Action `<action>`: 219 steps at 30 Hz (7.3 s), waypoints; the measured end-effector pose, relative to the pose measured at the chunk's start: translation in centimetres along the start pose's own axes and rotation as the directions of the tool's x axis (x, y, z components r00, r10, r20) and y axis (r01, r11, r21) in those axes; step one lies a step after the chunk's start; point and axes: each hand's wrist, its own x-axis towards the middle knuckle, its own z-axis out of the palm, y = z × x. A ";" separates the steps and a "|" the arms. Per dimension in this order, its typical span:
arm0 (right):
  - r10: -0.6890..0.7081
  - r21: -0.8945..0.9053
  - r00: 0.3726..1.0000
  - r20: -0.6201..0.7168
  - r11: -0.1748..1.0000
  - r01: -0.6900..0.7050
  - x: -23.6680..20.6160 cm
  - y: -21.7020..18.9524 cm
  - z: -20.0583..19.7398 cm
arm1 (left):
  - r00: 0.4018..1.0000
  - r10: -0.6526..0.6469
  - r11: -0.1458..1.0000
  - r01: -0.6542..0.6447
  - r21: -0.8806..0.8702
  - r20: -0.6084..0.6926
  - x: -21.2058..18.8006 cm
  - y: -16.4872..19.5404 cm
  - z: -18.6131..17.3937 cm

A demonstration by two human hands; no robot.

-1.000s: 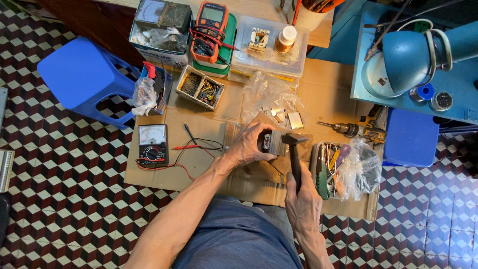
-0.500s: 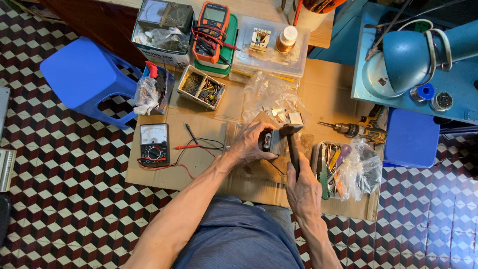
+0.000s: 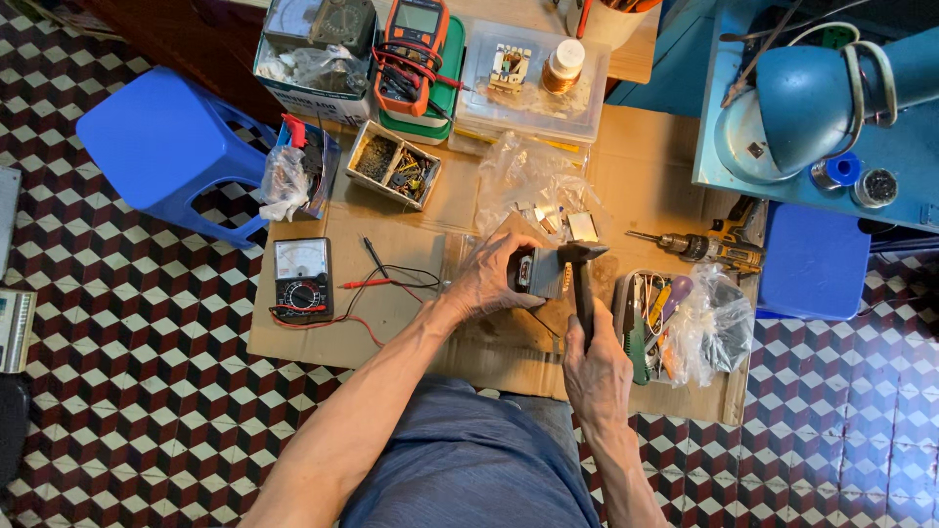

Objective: The person assembles a small electrical component by inserting thin metal shims into slots on a laminated core. They repeatedly pick shims from a plastic bag, align them, and press them into place using both hands. The component is held and rotated as needed to access different insertion points.

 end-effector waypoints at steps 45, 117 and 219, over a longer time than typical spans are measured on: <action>0.417 -0.032 0.871 -0.258 0.898 -0.439 -1.8 22.6 -2.8 | 0.827 -0.461 0.672 0.563 -0.481 0.322 1.1 7.4 2.6; 0.144 0.607 0.988 0.059 0.780 -0.150 5.9 6.7 2.5 | 0.887 -0.459 0.883 0.449 0.139 0.055 -1.5 8.9 -2.9; -0.353 -0.170 0.877 0.327 0.891 0.422 42.9 12.3 18.8 | 0.761 -0.567 0.677 0.213 0.705 0.314 30.4 -20.4 7.5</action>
